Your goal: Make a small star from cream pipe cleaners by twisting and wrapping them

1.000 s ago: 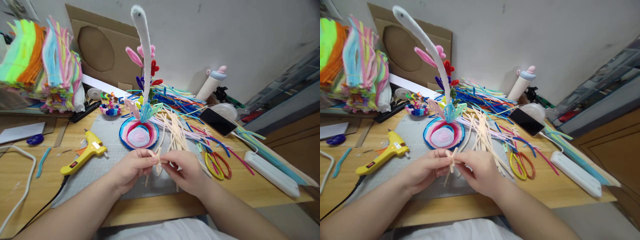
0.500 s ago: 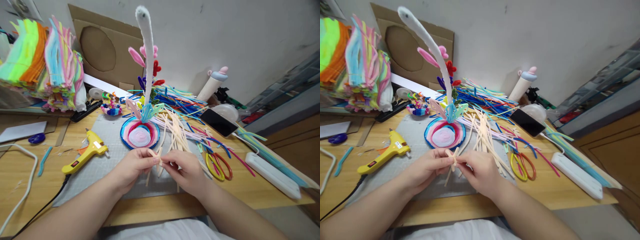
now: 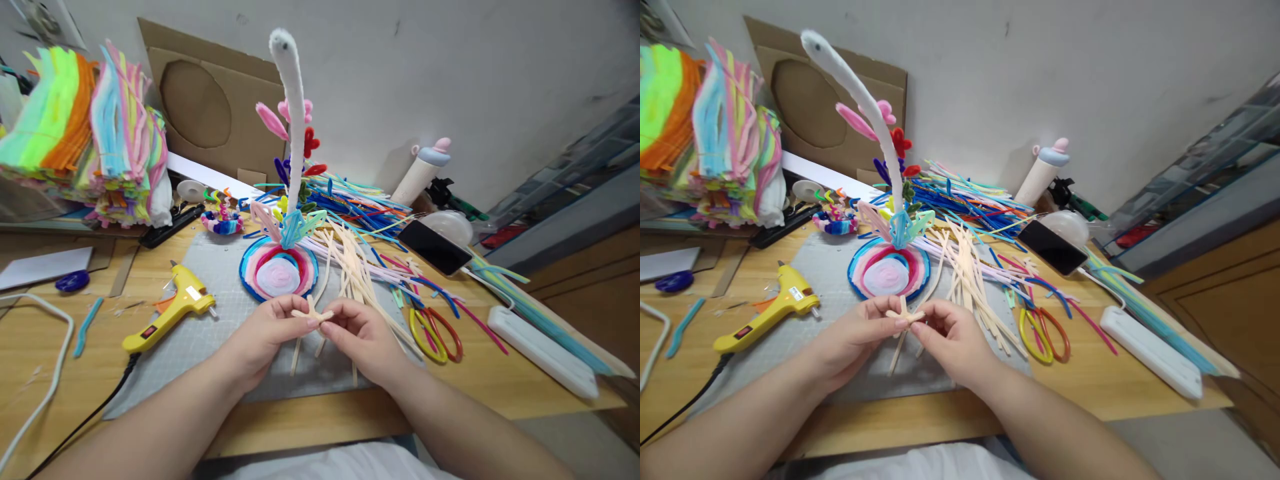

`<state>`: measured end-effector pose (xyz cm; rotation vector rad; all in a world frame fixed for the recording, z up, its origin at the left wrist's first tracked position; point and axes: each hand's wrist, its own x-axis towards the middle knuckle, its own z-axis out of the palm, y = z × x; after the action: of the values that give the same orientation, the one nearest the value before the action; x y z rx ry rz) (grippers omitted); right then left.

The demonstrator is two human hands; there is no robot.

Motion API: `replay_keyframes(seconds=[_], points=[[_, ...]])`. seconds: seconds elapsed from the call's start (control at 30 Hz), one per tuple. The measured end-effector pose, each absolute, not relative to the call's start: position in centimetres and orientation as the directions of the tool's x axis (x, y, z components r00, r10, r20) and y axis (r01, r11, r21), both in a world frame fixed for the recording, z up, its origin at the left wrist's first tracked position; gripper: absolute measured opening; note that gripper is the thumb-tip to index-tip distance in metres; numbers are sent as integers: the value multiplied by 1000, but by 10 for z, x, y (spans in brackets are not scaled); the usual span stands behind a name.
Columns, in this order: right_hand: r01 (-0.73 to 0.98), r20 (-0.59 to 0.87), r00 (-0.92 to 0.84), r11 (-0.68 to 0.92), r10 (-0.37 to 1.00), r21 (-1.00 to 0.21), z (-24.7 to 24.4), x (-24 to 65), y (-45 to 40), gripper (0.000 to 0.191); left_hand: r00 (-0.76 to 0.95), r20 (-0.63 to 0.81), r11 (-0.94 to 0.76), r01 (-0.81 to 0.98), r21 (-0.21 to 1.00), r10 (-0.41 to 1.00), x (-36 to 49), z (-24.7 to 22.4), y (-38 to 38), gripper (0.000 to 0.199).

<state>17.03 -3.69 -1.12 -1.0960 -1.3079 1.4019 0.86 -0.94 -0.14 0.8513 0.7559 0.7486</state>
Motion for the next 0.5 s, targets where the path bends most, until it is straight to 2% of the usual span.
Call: replay_keyframes(seconds=[0.1, 0.17, 0.27, 0.33, 0.4, 0.5], points=[[-42, -39, -265, -52, 964, -998, -7, 173, -36, 17, 548, -280, 463, -229, 856, 788, 7, 0, -9, 14], [29, -3, -319, 6, 948, -1000, -2, 178, -35, 15, 602, -314, 520, -202, 830, 734, 6, 1, -9, 14], [221, 178, -390, 280, 903, -934, 4, 186, -34, 9, 665, -347, 587, -170, 792, 661, 4, 3, -9, 14], [284, 267, -427, 408, 864, -868, 6, 190, -32, 7, 682, -349, 594, -155, 789, 642, 3, 3, -10, 14], [268, 214, -407, 340, 888, -902, 6, 191, -30, 6, 663, -348, 566, -140, 812, 663, 3, 3, -10, 16], [126, -110, -404, -63, 908, -990, 2, 192, -27, 15, 602, -324, 457, -78, 886, 730, 4, 5, -10, 18]])
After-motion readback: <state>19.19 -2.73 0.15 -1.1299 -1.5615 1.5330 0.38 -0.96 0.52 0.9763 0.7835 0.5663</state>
